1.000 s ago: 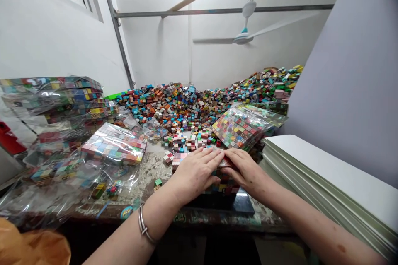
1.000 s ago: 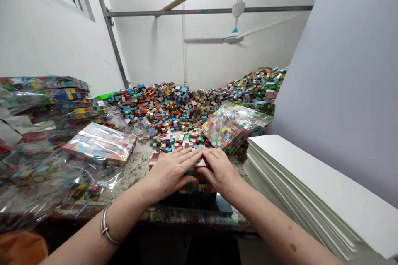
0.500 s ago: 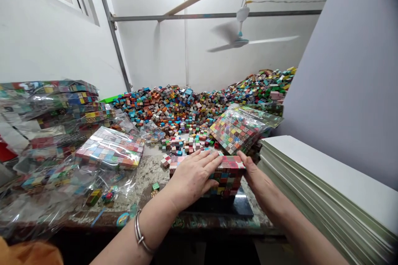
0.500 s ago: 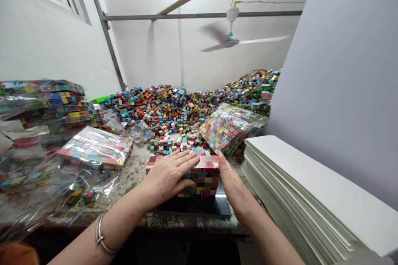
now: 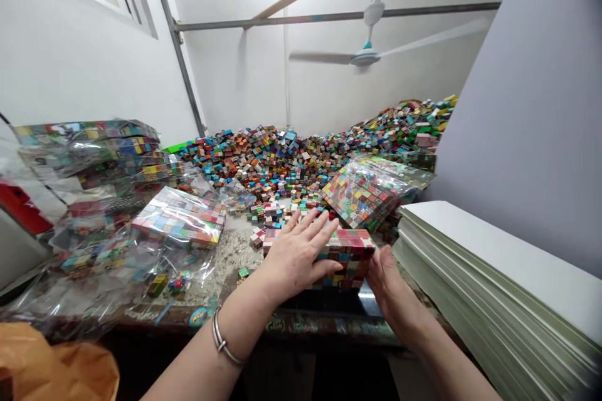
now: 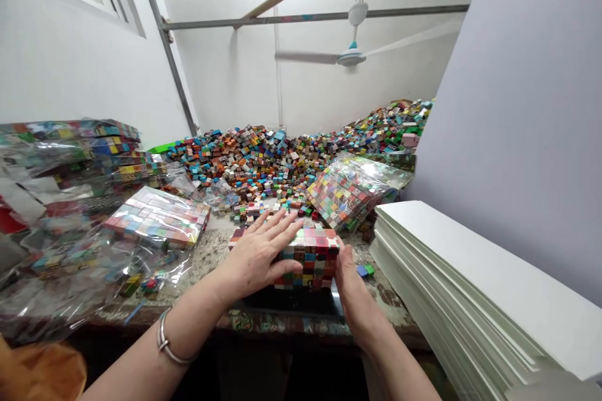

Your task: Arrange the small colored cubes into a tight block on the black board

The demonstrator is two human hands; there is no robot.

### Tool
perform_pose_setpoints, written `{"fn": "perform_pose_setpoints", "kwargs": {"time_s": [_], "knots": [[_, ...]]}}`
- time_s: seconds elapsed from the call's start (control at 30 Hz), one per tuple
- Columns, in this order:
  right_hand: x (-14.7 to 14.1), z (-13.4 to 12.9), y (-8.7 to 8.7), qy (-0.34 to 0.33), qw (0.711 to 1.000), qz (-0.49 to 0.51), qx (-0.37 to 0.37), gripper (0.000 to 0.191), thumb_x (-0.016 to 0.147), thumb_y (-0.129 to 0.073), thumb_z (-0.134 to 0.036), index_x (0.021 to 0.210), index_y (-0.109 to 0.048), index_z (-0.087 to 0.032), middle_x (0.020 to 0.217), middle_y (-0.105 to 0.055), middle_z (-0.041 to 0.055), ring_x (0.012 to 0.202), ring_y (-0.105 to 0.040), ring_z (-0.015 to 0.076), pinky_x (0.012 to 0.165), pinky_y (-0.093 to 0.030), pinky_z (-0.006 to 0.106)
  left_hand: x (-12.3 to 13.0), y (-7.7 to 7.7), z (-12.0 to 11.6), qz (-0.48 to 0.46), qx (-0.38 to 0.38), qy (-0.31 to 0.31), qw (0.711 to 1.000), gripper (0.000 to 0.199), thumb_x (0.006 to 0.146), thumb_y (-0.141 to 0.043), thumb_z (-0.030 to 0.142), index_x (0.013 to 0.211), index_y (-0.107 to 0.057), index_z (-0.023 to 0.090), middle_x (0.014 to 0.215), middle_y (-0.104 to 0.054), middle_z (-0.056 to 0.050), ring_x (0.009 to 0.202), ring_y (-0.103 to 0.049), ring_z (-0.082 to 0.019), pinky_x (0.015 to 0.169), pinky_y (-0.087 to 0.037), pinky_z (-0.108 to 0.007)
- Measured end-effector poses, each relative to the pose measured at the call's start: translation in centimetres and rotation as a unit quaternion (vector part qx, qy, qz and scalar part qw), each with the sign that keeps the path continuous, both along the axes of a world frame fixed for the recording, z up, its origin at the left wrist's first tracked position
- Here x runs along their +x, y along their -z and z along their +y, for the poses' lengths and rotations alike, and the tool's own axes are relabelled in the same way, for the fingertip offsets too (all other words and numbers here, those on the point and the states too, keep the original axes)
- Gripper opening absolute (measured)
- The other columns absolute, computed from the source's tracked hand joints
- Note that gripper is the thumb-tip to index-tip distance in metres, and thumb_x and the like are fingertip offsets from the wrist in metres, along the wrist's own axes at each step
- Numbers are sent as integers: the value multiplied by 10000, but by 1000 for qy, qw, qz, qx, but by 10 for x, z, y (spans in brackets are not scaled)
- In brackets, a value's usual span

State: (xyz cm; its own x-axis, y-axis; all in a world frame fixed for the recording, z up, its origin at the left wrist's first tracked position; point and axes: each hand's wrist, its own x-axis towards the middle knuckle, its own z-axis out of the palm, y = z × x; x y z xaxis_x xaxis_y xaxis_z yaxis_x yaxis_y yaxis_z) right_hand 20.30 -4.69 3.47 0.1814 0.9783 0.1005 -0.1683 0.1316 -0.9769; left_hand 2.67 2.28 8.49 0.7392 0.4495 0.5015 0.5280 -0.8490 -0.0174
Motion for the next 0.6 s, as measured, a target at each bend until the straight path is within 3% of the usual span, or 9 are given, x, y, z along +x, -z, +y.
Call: {"fn": "perform_pose_setpoints", "kwargs": {"time_s": [0.07, 0.13, 0.23, 0.3, 0.37, 0.5, 0.6], "knots": [[-1, -1, 5, -1, 1000, -7, -18, 654, 852, -173, -625, 1376, -333, -268, 1411, -373, 0, 1317, -259, 199, 1099, -186, 390, -11, 1, -5, -101, 8, -44, 994, 585, 886, -366, 494, 1390, -257, 220, 1439, -319, -48, 1355, -198, -211, 1122, -142, -443], [2, -2, 13, 0, 998, -46, -33, 688, 855, -100, -618, 1395, -296, -239, 1398, -393, 22, 1312, -262, 213, 1095, -196, 420, -26, 11, -10, -234, -16, -101, 967, 526, 923, -317, 416, 1400, -229, 213, 1455, -285, -51, 1358, -188, -190, 1124, -163, -416], [6, -3, 27, -12, 992, -112, -60, 727, 843, -33, -615, 1422, -225, -218, 1397, -389, 38, 1312, -229, 234, 1078, -246, 447, -47, 39, -20, -368, -173, -171, 897, 525, 938, -238, 412, 1415, -183, 200, 1479, -219, -59, 1361, -173, -185, 1116, -203, -398], [8, -4, 34, 4, 990, -122, -73, 735, 837, -52, -624, 1436, -158, -211, 1438, -304, 31, 1327, -161, 238, 1093, -207, 450, -53, 56, -26, -392, -290, -174, 855, 554, 934, -205, 449, 1421, -166, 189, 1485, -187, -58, 1362, -150, -193, 1120, -189, -396], [11, -3, 37, 40, 991, -107, -68, 735, 835, -93, -633, 1442, -107, -218, 1473, -197, 14, 1341, -109, 233, 1112, -132, 443, -54, 66, -32, -407, -341, -151, 834, 570, 931, -186, 466, 1425, -150, 185, 1488, -164, -42, 1364, -119, -187, 1128, -161, -379], [16, 2, 32, 90, 991, -98, -32, 737, 830, -79, -626, 1435, -152, -212, 1482, -194, 26, 1346, -147, 244, 1118, -89, 463, -48, 65, -37, -423, -363, -126, 821, 569, 931, -157, 475, 1417, -191, 181, 1480, -190, -22, 1362, -130, -159, 1133, -142, -344], [15, 9, 27, 65, 992, -107, -7, 715, 831, -48, -610, 1432, -157, -238, 1468, -245, 16, 1335, -202, 228, 1112, -186, 449, -47, 60, -37, -428, -374, -126, 813, 567, 932, -154, 478, 1410, -219, 180, 1467, -242, -27, 1356, -162, -159, 1128, -166, -351]]}}
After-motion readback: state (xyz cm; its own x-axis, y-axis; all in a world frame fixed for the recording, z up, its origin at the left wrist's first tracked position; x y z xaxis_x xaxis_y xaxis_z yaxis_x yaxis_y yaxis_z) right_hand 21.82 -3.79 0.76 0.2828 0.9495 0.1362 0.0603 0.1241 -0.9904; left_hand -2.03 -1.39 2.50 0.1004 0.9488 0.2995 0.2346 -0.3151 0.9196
